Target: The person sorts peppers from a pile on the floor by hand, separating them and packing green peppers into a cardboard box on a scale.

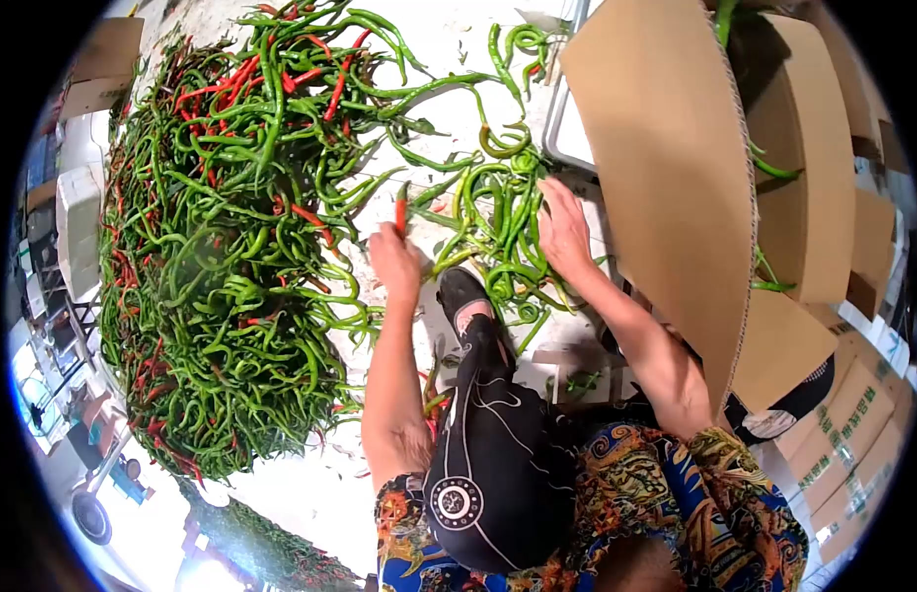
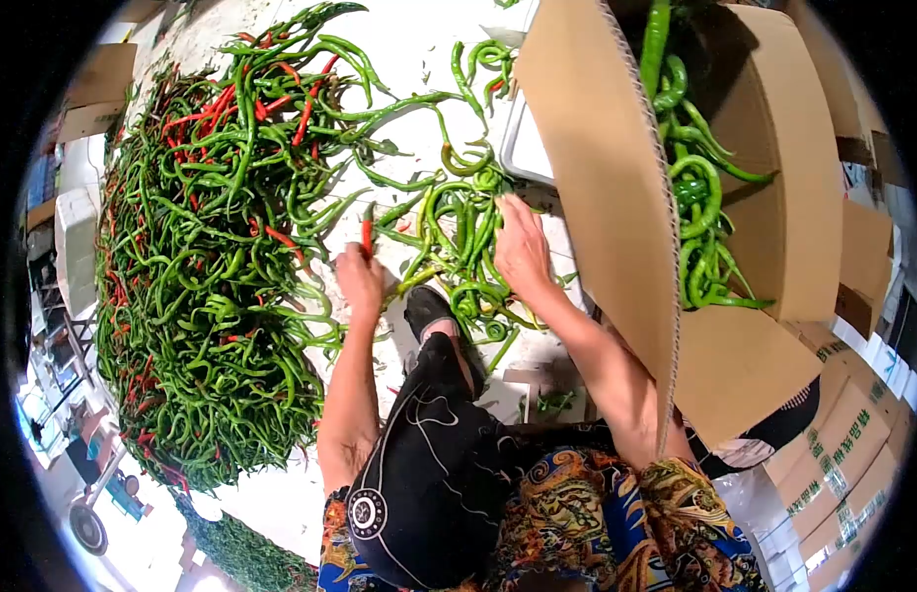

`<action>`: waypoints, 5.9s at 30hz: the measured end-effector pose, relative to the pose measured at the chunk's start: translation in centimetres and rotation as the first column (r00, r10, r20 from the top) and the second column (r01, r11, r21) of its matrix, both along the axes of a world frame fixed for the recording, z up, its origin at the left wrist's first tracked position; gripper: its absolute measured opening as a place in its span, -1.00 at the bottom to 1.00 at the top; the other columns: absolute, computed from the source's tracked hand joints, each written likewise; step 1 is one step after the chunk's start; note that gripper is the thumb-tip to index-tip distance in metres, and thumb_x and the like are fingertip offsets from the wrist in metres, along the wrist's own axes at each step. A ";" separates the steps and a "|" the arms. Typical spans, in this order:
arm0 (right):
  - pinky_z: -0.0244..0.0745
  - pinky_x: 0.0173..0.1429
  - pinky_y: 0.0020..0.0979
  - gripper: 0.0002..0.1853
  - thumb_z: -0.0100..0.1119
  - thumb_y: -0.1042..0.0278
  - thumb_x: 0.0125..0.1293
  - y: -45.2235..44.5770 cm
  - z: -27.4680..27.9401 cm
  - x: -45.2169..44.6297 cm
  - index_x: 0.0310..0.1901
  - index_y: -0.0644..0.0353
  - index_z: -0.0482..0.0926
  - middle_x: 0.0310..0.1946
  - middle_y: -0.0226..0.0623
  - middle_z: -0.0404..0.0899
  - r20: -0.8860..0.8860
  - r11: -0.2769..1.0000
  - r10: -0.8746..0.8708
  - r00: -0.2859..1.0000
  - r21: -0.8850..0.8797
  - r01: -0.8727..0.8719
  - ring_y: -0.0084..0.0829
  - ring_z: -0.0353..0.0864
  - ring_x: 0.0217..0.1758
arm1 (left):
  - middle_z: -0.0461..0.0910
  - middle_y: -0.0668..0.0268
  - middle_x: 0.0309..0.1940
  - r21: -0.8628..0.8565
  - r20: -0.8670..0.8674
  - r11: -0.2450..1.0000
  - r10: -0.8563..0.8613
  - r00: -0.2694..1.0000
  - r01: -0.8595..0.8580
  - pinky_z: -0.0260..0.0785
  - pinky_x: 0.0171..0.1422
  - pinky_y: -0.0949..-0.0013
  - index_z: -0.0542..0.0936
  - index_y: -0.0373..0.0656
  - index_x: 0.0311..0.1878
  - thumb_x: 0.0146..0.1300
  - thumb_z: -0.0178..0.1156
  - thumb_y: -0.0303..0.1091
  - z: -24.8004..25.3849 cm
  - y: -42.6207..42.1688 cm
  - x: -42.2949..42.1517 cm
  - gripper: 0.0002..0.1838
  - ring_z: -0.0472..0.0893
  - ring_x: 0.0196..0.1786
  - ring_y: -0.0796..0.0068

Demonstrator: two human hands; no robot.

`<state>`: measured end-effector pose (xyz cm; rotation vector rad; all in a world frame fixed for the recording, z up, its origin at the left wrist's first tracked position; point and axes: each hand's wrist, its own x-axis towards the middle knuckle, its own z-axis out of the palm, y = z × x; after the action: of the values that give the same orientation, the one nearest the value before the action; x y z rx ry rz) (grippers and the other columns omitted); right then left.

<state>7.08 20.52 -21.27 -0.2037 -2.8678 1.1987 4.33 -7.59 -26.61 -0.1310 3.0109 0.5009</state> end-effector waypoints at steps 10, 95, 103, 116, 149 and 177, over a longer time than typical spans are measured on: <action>0.48 0.08 -0.05 -0.41 0.15 0.65 0.02 -2.8 -4.0 -8.1 0.18 0.19 0.43 0.30 0.03 0.30 0.241 0.941 0.051 0.969 0.314 -0.128 0.08 0.46 0.11 | 0.58 0.11 -0.35 0.300 0.041 0.954 0.007 0.999 -0.019 0.42 -0.12 0.10 0.53 -0.15 -0.07 0.02 0.29 -0.46 -0.5 1.1 2.6 -0.66 0.58 -0.28 0.07; 0.50 -0.39 -0.32 -0.68 0.44 0.33 0.08 5.6 -2.0 22.0 -0.31 0.36 0.51 -0.51 -0.24 0.55 0.748 0.879 0.158 0.644 -0.404 0.254 -0.43 0.60 -0.46 | 0.67 0.21 -0.36 0.544 0.424 0.775 0.076 0.902 -0.321 0.50 -0.28 0.39 0.52 -0.29 0.14 0.15 0.29 -0.33 5.0 -2.3 -2.1 -0.52 0.61 -0.43 0.47; 0.50 0.07 -0.34 -0.66 0.35 0.21 0.25 0.8 -4.0 18.3 -0.18 0.38 0.60 -0.20 -0.15 0.61 0.885 0.246 0.289 0.364 -0.437 0.865 -0.38 0.61 -0.11 | 0.60 0.02 -0.25 0.231 0.253 0.971 -0.005 0.968 -0.056 0.46 -0.05 0.11 0.58 -0.19 0.01 0.07 0.34 -0.32 2.0 3.7 8.1 -0.59 0.60 -0.18 0.01; 0.42 0.10 -0.10 -0.52 0.08 0.60 0.12 -2.0 0.7 4.9 0.15 0.23 0.44 0.24 -0.14 0.34 0.208 0.988 0.125 0.970 0.059 -0.140 -0.04 0.43 0.09 | 0.46 0.20 -0.15 -0.003 -0.099 0.827 -0.559 0.823 0.562 0.31 -0.07 0.13 0.55 -0.06 0.01 -0.01 0.20 -0.51 2.7 9.1 -5.2 -0.58 0.46 -0.06 0.15; 0.58 -0.07 -0.28 -0.78 0.22 0.34 0.19 -0.6 -5.7 5.1 -0.15 0.18 0.67 -0.32 -0.12 0.72 0.624 0.844 -0.240 0.743 -0.244 0.478 -0.20 0.73 -0.22 | 0.60 0.06 -0.28 0.350 -0.166 0.932 -0.040 0.985 0.097 0.43 -0.12 0.18 0.59 -0.30 -0.08 0.22 0.28 -0.32 2.6 8.0 -6.1 -0.72 0.59 -0.24 0.15; 0.57 0.05 -0.32 -0.67 0.03 0.48 0.39 -4.5 -4.4 3.6 0.17 0.23 0.48 -0.01 -0.38 0.56 0.634 0.257 0.144 0.760 -0.765 0.590 -0.47 0.58 0.02 | 0.46 -0.03 -0.02 0.163 0.109 0.970 -0.198 0.974 0.179 0.38 0.03 0.04 0.29 -0.29 0.34 0.04 0.41 0.06 2.3 11.0 2.5 -0.10 0.47 -0.01 -0.05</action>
<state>10.64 15.99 -25.64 -1.1973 -1.6593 3.0343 6.81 3.46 -24.29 0.1290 2.8127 0.6722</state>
